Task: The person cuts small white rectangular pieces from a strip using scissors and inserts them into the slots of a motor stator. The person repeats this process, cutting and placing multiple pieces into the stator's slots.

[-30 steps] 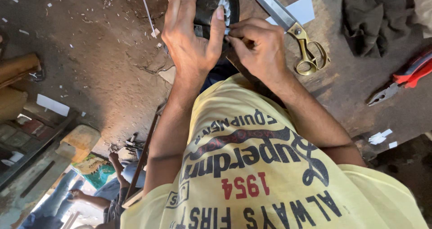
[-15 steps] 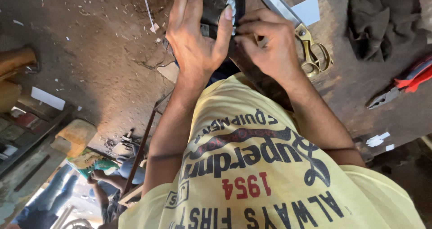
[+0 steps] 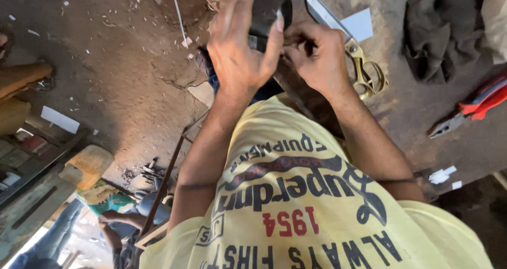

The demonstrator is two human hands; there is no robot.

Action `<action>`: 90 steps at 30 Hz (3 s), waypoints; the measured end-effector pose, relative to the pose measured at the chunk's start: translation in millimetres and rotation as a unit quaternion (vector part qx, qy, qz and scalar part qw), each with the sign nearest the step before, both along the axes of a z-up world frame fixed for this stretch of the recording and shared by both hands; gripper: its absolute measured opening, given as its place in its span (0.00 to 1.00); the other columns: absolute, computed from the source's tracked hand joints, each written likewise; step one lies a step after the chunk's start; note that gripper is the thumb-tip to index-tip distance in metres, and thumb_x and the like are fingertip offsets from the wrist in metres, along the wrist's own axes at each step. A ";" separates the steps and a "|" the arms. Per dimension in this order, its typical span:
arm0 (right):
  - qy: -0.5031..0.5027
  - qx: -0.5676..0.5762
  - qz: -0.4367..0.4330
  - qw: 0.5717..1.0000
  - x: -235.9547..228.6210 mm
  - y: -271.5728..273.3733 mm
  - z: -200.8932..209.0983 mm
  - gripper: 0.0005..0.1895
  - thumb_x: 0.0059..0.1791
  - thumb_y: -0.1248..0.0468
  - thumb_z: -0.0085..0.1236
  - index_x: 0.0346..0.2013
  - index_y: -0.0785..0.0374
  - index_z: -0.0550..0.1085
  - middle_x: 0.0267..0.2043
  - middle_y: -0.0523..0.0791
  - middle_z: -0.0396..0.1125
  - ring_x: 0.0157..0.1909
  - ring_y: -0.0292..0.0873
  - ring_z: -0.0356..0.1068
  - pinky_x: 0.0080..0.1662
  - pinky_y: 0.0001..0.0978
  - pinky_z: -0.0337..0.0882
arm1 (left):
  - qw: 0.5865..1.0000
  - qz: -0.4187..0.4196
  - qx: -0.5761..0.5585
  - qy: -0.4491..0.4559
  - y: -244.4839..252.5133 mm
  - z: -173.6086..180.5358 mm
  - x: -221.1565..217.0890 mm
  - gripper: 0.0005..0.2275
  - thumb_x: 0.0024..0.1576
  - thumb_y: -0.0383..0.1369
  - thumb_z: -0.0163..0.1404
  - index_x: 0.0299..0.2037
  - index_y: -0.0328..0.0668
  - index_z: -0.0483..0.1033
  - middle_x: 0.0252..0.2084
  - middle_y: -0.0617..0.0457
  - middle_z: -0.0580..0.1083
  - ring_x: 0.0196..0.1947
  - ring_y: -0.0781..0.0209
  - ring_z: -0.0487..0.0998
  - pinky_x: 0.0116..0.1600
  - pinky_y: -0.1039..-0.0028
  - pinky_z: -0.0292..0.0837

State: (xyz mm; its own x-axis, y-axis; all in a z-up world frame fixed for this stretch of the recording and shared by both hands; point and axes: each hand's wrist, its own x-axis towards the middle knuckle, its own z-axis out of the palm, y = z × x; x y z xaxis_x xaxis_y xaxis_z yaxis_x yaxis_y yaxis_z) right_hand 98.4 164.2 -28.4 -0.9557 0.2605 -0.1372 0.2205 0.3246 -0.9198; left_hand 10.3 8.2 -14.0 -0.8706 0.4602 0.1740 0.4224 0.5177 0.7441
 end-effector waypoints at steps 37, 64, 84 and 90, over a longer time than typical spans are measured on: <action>-0.086 -0.247 -0.164 0.951 44.9 -28.3 -7.9 0.16 0.52 0.74 0.60 0.54 0.68 0.69 0.53 0.45 0.70 0.57 0.37 0.68 0.59 0.30 0.66 | 0.945 0.070 0.212 -0.240 -56.5 -66.1 17.6 0.24 0.54 0.34 0.67 0.60 0.35 0.75 0.56 0.42 0.77 0.58 0.48 0.80 0.65 0.65 0.74; -0.225 -0.229 -0.247 0.914 28.6 -27.3 45.4 0.33 0.48 0.79 0.57 0.69 0.72 0.63 0.64 0.56 0.66 0.67 0.52 0.67 0.71 0.51 0.66 | 0.921 -0.088 0.279 -0.256 -57.4 -73.8 7.1 0.35 0.55 0.40 0.67 0.69 0.32 0.63 0.65 0.39 0.68 0.63 0.44 0.76 0.69 0.60 0.75; -0.218 -0.390 -0.211 0.870 19.2 6.0 49.2 0.36 0.43 0.77 0.56 0.67 0.75 0.65 0.69 0.60 0.62 0.75 0.58 0.60 0.78 0.55 0.53 | 0.920 -0.113 0.280 -0.250 -54.7 -74.2 -0.4 0.35 0.58 0.40 0.69 0.68 0.31 0.63 0.64 0.41 0.69 0.59 0.49 0.79 0.69 0.57 0.75; -0.223 -0.271 -0.233 0.907 42.1 -10.1 48.2 0.35 0.46 0.79 0.55 0.69 0.73 0.62 0.67 0.62 0.63 0.69 0.59 0.64 0.74 0.58 0.60 | 0.918 -0.120 0.270 -0.264 -58.8 -71.9 -4.9 0.36 0.55 0.39 0.69 0.69 0.31 0.63 0.65 0.40 0.69 0.61 0.48 0.78 0.70 0.59 0.74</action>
